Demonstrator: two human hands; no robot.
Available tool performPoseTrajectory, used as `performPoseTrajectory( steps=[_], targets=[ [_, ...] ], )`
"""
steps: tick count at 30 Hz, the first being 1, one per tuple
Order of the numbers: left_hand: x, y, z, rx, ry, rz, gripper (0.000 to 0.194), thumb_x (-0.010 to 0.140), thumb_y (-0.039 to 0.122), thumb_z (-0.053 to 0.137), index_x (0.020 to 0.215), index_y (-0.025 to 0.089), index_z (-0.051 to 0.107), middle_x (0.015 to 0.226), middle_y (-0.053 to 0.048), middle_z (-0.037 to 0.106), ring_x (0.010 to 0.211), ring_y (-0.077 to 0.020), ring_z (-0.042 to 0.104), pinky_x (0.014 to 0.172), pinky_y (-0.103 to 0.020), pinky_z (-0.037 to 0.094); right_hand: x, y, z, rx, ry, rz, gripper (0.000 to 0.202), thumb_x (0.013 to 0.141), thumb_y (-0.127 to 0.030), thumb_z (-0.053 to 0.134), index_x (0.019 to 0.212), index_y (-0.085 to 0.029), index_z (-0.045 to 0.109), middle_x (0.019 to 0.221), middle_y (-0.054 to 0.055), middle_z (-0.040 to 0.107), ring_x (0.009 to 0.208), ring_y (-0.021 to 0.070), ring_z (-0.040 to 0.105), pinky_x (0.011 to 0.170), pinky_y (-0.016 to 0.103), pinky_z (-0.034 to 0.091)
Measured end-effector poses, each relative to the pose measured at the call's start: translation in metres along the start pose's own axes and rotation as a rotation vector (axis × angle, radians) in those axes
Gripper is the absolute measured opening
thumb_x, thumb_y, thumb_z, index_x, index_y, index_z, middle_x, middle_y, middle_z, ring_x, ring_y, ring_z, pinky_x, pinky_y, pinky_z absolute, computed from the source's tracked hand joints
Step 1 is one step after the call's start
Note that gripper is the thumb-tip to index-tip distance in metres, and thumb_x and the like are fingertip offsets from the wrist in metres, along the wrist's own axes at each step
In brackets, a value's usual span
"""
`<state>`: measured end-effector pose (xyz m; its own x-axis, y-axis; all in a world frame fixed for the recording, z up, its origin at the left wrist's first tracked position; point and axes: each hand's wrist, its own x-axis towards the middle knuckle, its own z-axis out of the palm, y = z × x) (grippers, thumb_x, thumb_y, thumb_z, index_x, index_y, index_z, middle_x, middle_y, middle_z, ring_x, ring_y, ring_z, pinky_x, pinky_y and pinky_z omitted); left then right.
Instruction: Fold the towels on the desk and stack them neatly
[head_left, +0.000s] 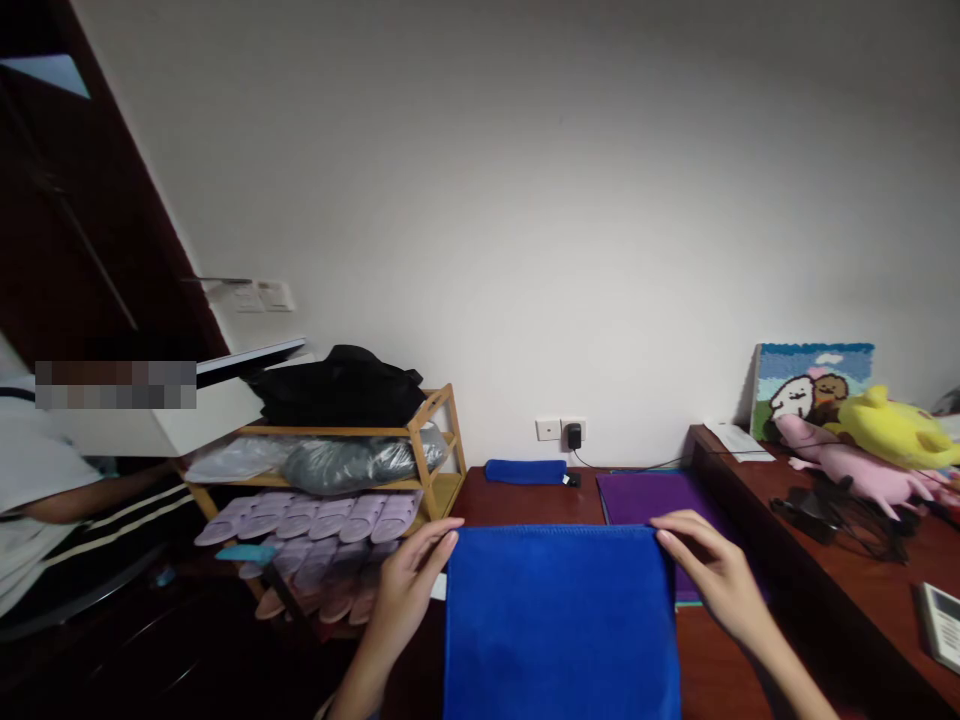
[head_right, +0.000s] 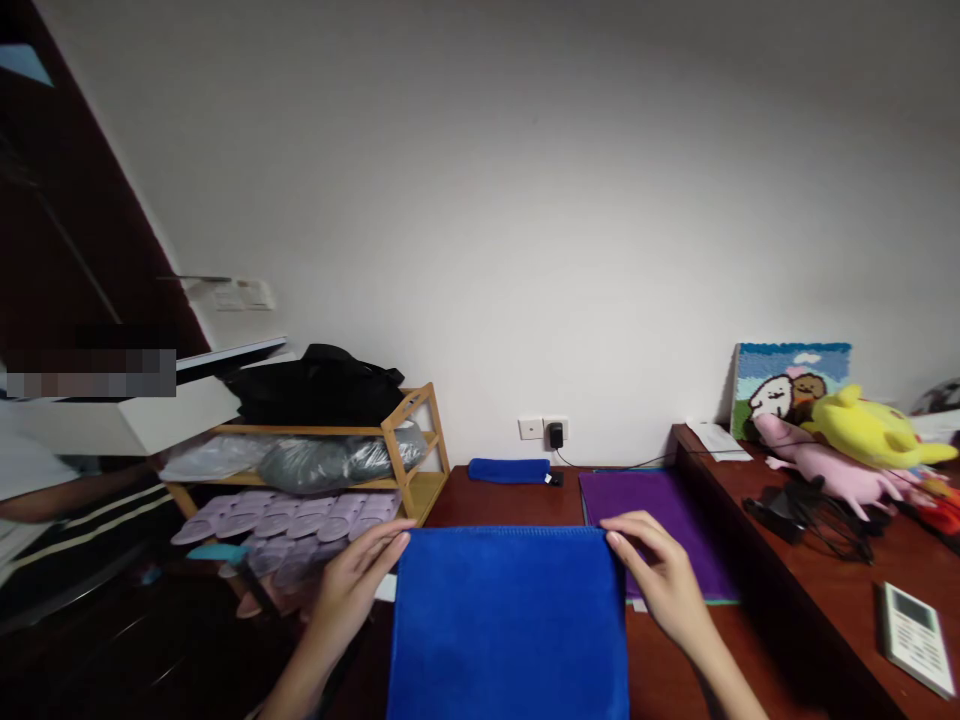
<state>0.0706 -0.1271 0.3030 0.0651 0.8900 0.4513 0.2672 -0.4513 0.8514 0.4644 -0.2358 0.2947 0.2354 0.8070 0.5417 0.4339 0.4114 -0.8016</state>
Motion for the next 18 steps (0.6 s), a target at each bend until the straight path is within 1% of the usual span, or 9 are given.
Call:
performPoseTrajectory(
  steps=[3, 5, 7, 8, 10, 11, 13, 15, 18],
  targets=[
    [0.043, -0.072, 0.026, 0.035, -0.026, -0.024, 0.047, 0.084, 0.059, 0.064, 0.105, 0.018, 0.075, 0.109, -0.012, 0.080, 0.103, -0.0271, 0.075, 0.092, -0.039, 0.061, 0.040, 0.064, 0.052, -0.034, -0.013, 0.051, 0.045, 0.091, -0.061, 0.059, 0.105, -0.023, 0.078, 0.108, 0.011, 0.077, 0.102, 0.0260, 0.070, 0.091, 0.039, 0.058],
    [0.060, -0.117, 0.044, 0.164, 0.012, -0.079, 0.047, 0.086, 0.056, 0.058, 0.105, 0.017, 0.075, 0.106, -0.012, 0.080, 0.101, -0.0267, 0.076, 0.092, -0.041, 0.061, 0.062, 0.105, 0.088, -0.145, -0.020, 0.141, 0.051, 0.092, -0.063, 0.052, 0.104, -0.021, 0.078, 0.108, 0.013, 0.077, 0.099, 0.0272, 0.071, 0.090, 0.042, 0.059],
    [0.058, -0.152, 0.062, 0.247, 0.075, -0.126, 0.042, 0.088, 0.049, 0.055, 0.106, 0.017, 0.076, 0.113, -0.014, 0.078, 0.111, -0.0292, 0.073, 0.101, -0.048, 0.056, 0.070, 0.136, 0.120, -0.222, -0.017, 0.206, 0.052, 0.092, -0.059, 0.048, 0.104, -0.019, 0.078, 0.110, 0.016, 0.077, 0.103, 0.0303, 0.071, 0.095, 0.047, 0.057],
    [0.049, -0.167, 0.071, 0.281, 0.103, -0.139, 0.040, 0.089, 0.045, 0.053, 0.106, 0.018, 0.076, 0.118, -0.015, 0.077, 0.117, -0.0305, 0.070, 0.106, -0.051, 0.053, 0.066, 0.147, 0.135, -0.251, -0.014, 0.231, 0.052, 0.092, -0.056, 0.047, 0.104, -0.017, 0.078, 0.113, 0.018, 0.076, 0.107, 0.0323, 0.070, 0.099, 0.050, 0.055],
    [0.015, -0.192, 0.087, 0.354, 0.101, -0.115, 0.037, 0.092, 0.039, 0.050, 0.108, 0.019, 0.077, 0.131, -0.014, 0.072, 0.130, -0.0315, 0.062, 0.114, -0.054, 0.045, 0.039, 0.163, 0.160, -0.292, -0.013, 0.264, 0.052, 0.092, -0.051, 0.044, 0.108, -0.015, 0.078, 0.122, 0.021, 0.072, 0.119, 0.0355, 0.066, 0.108, 0.054, 0.048],
    [-0.007, -0.204, 0.094, 0.435, 0.045, -0.043, 0.038, 0.095, 0.037, 0.047, 0.111, 0.021, 0.077, 0.135, -0.012, 0.070, 0.132, -0.0303, 0.060, 0.114, -0.053, 0.046, 0.018, 0.170, 0.172, -0.326, -0.024, 0.274, 0.053, 0.092, -0.049, 0.042, 0.112, -0.015, 0.077, 0.129, 0.021, 0.069, 0.124, 0.0364, 0.062, 0.112, 0.055, 0.045],
    [-0.054, -0.223, 0.106, 0.599, -0.152, 0.128, 0.038, 0.099, 0.036, 0.045, 0.126, 0.030, 0.072, 0.149, -0.005, 0.061, 0.139, -0.0257, 0.054, 0.116, -0.048, 0.046, -0.038, 0.181, 0.196, -0.441, -0.096, 0.269, 0.056, 0.095, -0.047, 0.038, 0.128, -0.018, 0.071, 0.146, 0.017, 0.059, 0.137, 0.0355, 0.052, 0.118, 0.053, 0.039],
    [-0.093, -0.236, 0.111, 0.726, -0.306, 0.212, 0.043, 0.102, 0.037, 0.045, 0.142, 0.038, 0.059, 0.157, 0.001, 0.052, 0.144, -0.0232, 0.048, 0.117, -0.045, 0.045, -0.098, 0.191, 0.216, -0.601, -0.218, 0.286, 0.059, 0.097, -0.050, 0.037, 0.145, -0.024, 0.058, 0.161, 0.008, 0.044, 0.151, 0.0366, 0.034, 0.123, 0.058, 0.031],
    [-0.121, -0.247, 0.111, 0.841, -0.418, 0.208, 0.051, 0.104, 0.040, 0.043, 0.155, 0.042, 0.039, 0.162, 0.003, 0.043, 0.147, -0.0224, 0.043, 0.119, -0.046, 0.043, -0.160, 0.201, 0.234, -0.722, -0.370, 0.368, 0.063, 0.097, -0.058, 0.039, 0.155, -0.035, 0.043, 0.165, 0.001, 0.032, 0.155, 0.0389, 0.020, 0.123, 0.069, 0.022]
  ],
)
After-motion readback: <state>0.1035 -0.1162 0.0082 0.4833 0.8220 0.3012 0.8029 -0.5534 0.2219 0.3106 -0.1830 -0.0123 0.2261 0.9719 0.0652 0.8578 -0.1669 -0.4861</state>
